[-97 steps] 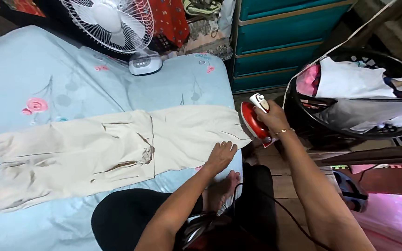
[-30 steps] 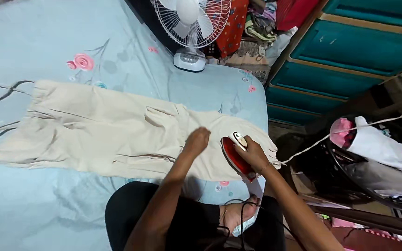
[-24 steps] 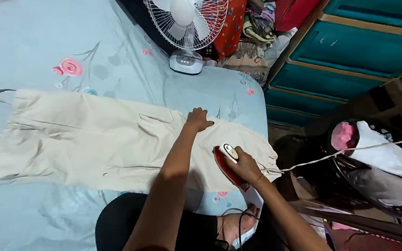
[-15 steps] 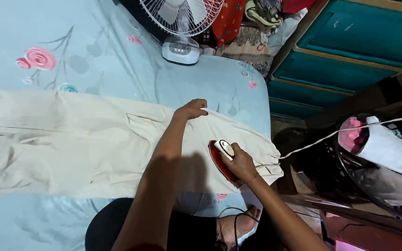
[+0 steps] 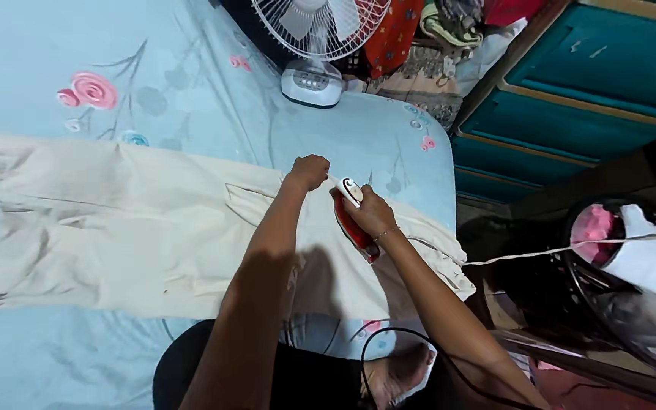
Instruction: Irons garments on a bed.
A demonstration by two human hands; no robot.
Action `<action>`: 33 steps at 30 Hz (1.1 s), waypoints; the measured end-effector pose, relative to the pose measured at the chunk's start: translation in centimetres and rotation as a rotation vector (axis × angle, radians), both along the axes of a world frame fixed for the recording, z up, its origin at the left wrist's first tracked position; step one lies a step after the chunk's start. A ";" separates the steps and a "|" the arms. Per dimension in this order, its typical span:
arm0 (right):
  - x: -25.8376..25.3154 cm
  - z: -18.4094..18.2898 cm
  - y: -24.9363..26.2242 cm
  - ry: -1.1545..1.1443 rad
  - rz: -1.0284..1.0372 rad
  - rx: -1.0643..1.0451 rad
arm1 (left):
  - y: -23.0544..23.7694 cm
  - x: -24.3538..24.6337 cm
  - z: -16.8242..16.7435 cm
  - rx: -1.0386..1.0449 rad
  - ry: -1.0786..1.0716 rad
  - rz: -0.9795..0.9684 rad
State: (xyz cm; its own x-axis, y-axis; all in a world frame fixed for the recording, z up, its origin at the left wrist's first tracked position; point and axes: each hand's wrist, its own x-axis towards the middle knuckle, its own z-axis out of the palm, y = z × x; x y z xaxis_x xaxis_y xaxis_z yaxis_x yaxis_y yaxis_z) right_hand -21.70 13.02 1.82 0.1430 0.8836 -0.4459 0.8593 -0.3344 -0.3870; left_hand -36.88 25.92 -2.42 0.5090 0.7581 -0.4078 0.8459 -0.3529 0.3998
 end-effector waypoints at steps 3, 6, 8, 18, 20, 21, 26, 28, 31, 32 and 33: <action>-0.4 0.4 -0.5 -0.040 0.028 -0.048 | -0.6 -0.2 -0.9 0.105 -0.035 0.046; -0.8 -0.2 0.2 -0.057 -0.065 -0.005 | -1.9 -0.6 -0.2 0.204 -0.103 0.138; -1.1 -0.7 0.8 -0.061 -0.109 0.048 | -4.0 -1.0 1.3 0.235 -0.154 0.155; 1.4 1.4 -5.4 0.018 -0.010 -0.040 | -24.5 -2.1 2.1 -0.306 -0.012 -0.040; 1.7 1.6 -6.6 0.073 -0.047 0.047 | -26.8 -2.2 1.5 -0.281 -0.036 0.013; 1.5 1.9 -7.0 0.093 -0.060 0.082 | -27.6 -2.3 1.4 -0.284 -0.034 0.020; -2.0 2.4 -6.4 0.020 -0.010 0.030 | -28.7 -2.9 0.6 -0.263 -0.060 0.009; -3.4 1.8 -5.0 -0.057 -0.013 -0.022 | -28.7 -3.1 0.4 -0.256 -0.077 0.002; -3.7 0.5 -1.7 -0.079 -0.080 0.011 | -28.8 -3.3 0.2 -0.240 -0.095 0.017; -3.5 -0.1 -0.4 -0.071 -0.102 0.036 | -28.8 -3.3 0.2 -0.244 -0.089 0.015; -3.2 -0.7 1.0 -0.058 -0.120 0.067 | -28.7 -3.3 0.3 -0.245 -0.087 0.014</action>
State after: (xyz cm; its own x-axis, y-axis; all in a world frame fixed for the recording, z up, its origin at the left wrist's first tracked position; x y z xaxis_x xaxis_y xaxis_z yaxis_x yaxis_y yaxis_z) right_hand -24.86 14.00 1.16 0.2732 0.8862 -0.3741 0.8364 -0.4109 -0.3627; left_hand -40.14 -2.77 -2.13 0.5404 0.6494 -0.5350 0.8086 -0.2250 0.5436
